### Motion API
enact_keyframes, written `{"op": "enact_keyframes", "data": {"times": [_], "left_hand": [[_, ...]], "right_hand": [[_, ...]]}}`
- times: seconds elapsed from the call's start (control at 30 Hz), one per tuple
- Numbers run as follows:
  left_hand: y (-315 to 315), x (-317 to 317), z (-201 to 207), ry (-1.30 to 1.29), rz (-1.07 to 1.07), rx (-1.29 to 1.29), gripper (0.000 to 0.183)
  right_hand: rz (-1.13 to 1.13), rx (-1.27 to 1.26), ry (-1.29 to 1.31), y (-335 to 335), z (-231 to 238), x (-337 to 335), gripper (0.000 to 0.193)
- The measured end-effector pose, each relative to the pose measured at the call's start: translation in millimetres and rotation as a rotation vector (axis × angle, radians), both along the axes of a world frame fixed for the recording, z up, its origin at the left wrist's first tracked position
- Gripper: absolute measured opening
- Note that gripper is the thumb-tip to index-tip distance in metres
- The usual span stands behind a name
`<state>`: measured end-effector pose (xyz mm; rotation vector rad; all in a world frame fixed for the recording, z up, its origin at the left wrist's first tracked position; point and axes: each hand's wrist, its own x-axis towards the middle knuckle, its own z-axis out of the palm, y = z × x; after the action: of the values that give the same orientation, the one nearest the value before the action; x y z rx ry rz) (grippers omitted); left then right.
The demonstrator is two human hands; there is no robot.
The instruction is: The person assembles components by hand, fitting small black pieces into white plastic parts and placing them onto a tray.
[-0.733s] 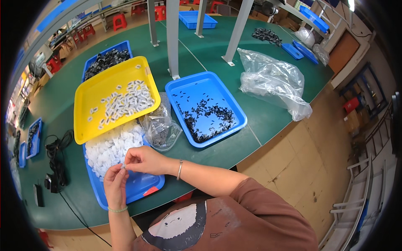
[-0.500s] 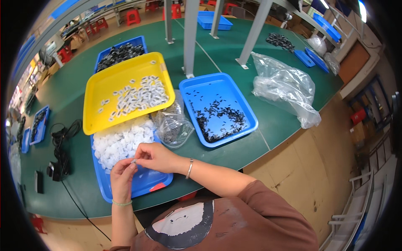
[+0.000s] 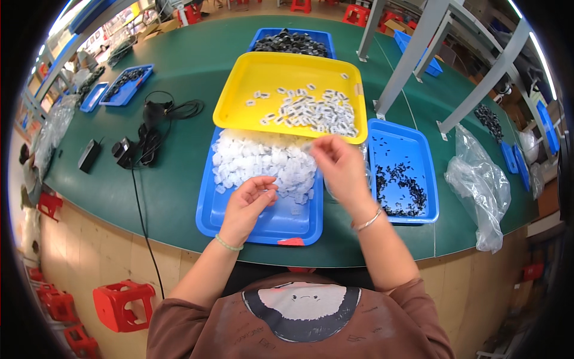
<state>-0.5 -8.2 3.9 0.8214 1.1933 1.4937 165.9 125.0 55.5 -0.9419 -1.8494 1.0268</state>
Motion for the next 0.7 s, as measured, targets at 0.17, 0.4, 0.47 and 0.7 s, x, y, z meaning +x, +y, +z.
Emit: {"op": "enact_keyframes", "data": {"times": [0.17, 0.4, 0.47, 0.7], "left_hand": [[5.4, -1.4, -1.8, -0.024, -0.014, 0.0, 0.029], [7.0, -1.7, 0.1, -0.064, 0.022, -0.028, 0.029], [4.0, -2.7, -3.3, -0.053, -0.002, -0.02, 0.03], [-14.7, -1.8, 39.4, 0.057, 0.13, 0.421, 0.029]], "right_hand": [[-0.145, 0.186, -0.132, 61.8, 7.5, -5.9, 0.017], [-0.175, 0.305, -0.12, 60.8, 10.8, 2.3, 0.034], [-0.059, 0.217, 0.077, 40.7, 23.7, 10.5, 0.034], [0.144, 0.504, 1.079, -65.0, 126.1, 103.2, 0.025]]}}
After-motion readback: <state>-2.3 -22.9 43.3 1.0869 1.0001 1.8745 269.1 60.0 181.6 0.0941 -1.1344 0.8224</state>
